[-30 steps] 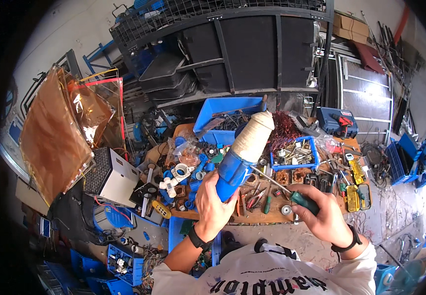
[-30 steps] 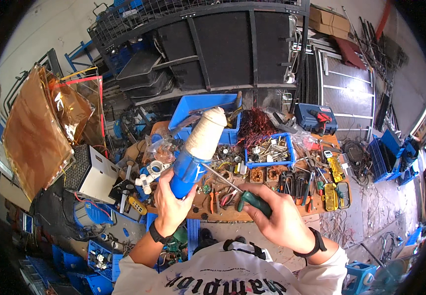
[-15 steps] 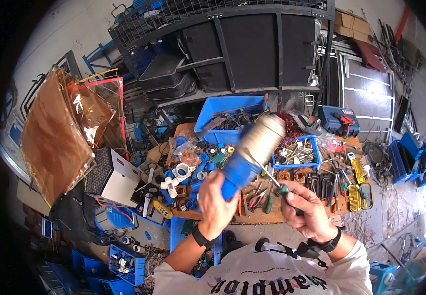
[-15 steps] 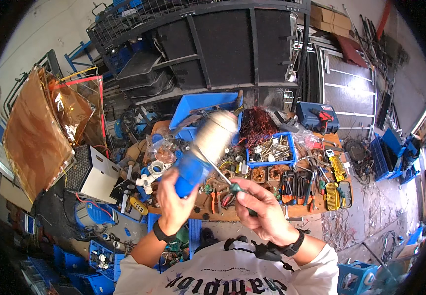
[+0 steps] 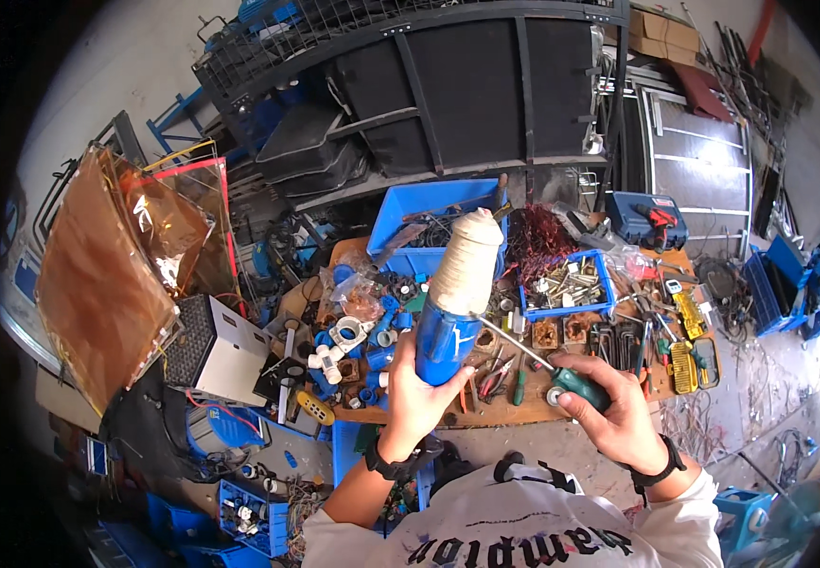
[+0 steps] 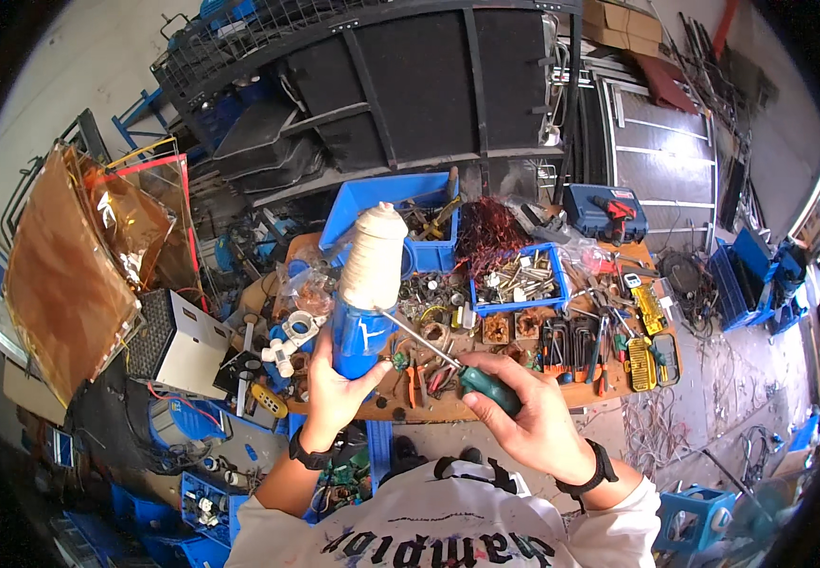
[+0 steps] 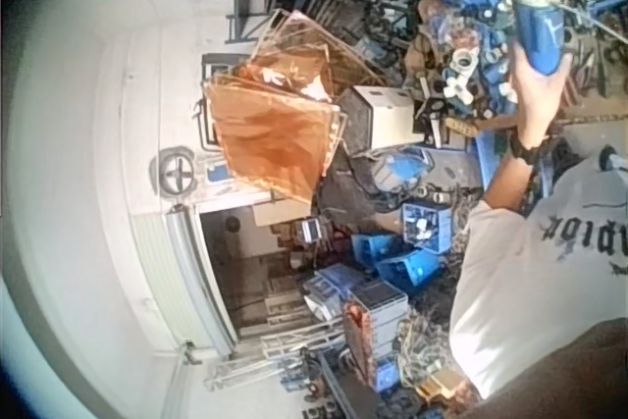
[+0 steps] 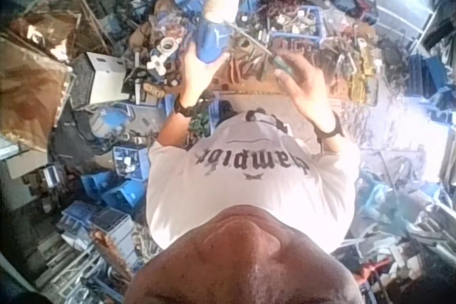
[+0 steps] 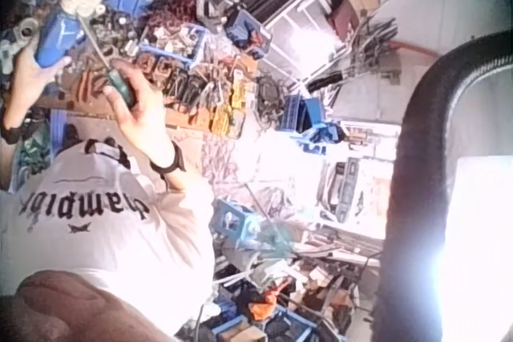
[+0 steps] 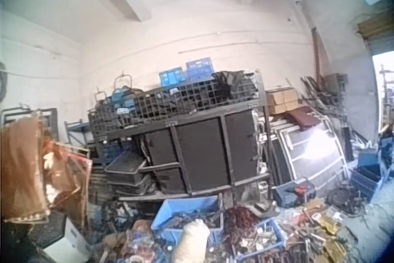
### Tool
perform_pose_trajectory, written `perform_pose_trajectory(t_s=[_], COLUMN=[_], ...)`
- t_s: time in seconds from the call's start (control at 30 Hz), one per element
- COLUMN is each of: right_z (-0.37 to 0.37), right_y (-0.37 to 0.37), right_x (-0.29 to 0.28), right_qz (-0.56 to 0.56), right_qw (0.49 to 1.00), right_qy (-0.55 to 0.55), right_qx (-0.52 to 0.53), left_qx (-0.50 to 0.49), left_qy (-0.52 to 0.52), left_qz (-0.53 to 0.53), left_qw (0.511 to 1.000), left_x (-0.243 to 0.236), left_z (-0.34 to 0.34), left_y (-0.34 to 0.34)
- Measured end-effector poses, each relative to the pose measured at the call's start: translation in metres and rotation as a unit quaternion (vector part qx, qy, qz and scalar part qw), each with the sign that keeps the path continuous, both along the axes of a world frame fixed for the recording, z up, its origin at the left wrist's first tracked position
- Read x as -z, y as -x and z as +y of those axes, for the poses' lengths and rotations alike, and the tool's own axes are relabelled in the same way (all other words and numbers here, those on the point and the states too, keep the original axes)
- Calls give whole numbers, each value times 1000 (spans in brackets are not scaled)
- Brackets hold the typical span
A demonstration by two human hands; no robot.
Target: The person works on a blue cylindrical device, manipulating a white spool-like component and using a screwdriver to adjust internal parts. They then pick up a small black cooling fan and use the screwdriver to probe its center and wires. The person handles the objects over a cluttered workbench filled with tools and electronic components.
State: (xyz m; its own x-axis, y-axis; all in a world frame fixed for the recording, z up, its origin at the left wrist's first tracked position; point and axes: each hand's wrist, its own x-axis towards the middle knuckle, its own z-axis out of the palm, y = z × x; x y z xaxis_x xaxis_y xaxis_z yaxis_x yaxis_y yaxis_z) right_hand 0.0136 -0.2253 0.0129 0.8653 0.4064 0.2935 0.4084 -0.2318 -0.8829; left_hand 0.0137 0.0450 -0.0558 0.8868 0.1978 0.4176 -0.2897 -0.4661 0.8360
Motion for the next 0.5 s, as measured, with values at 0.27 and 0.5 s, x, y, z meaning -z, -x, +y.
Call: perform_pose_trajectory(t_s=[0.27, 0.5], right_z=[4, 7], right_y=[3, 2], right_x=[-5, -7], right_qz=[26, -1], right_qw=[999, 997], right_qy=[25, 54], right_qx=[-35, -51], left_qx=[169, 287], left_qy=[280, 454], left_qz=[134, 231], left_qw=[935, 811], left_x=[1, 5], left_z=[-5, 4], left_y=[16, 23])
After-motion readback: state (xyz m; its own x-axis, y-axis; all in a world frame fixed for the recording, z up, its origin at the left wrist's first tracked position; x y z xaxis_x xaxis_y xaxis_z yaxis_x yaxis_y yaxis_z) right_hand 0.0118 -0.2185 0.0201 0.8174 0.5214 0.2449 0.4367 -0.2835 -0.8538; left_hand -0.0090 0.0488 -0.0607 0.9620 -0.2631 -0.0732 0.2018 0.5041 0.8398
